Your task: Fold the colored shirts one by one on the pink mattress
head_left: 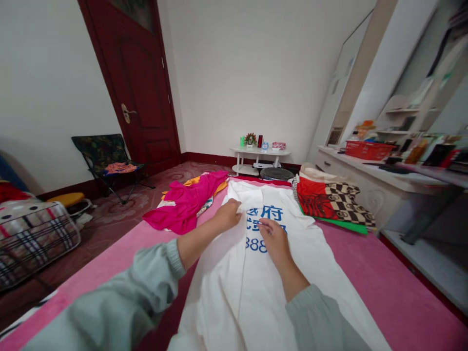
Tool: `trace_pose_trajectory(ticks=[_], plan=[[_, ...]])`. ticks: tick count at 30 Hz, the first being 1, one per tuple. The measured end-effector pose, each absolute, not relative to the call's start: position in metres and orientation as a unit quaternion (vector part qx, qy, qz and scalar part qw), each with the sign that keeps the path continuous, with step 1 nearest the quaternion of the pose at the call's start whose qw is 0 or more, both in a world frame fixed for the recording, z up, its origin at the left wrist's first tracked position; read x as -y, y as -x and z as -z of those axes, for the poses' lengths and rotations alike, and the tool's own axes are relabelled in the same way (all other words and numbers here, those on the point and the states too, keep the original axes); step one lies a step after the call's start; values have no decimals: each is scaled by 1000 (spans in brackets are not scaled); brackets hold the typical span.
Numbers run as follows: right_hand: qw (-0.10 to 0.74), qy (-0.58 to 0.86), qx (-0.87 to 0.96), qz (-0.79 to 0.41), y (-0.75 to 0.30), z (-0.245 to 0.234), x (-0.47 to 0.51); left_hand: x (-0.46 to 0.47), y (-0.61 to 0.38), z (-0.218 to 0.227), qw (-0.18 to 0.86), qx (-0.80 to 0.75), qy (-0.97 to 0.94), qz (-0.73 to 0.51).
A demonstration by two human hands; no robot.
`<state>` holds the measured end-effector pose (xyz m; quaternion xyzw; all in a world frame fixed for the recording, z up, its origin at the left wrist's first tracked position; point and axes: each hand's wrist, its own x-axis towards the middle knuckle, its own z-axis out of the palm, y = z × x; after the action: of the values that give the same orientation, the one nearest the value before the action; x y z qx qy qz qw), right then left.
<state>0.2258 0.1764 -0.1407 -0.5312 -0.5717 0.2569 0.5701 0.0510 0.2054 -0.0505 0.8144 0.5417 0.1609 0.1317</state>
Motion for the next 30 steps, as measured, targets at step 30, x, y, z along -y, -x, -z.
trace_pose_trajectory(ticks=[30], plan=[[503, 679, 452, -286, -212, 110, -387, -259, -53, 132, 30, -610, -767, -195]])
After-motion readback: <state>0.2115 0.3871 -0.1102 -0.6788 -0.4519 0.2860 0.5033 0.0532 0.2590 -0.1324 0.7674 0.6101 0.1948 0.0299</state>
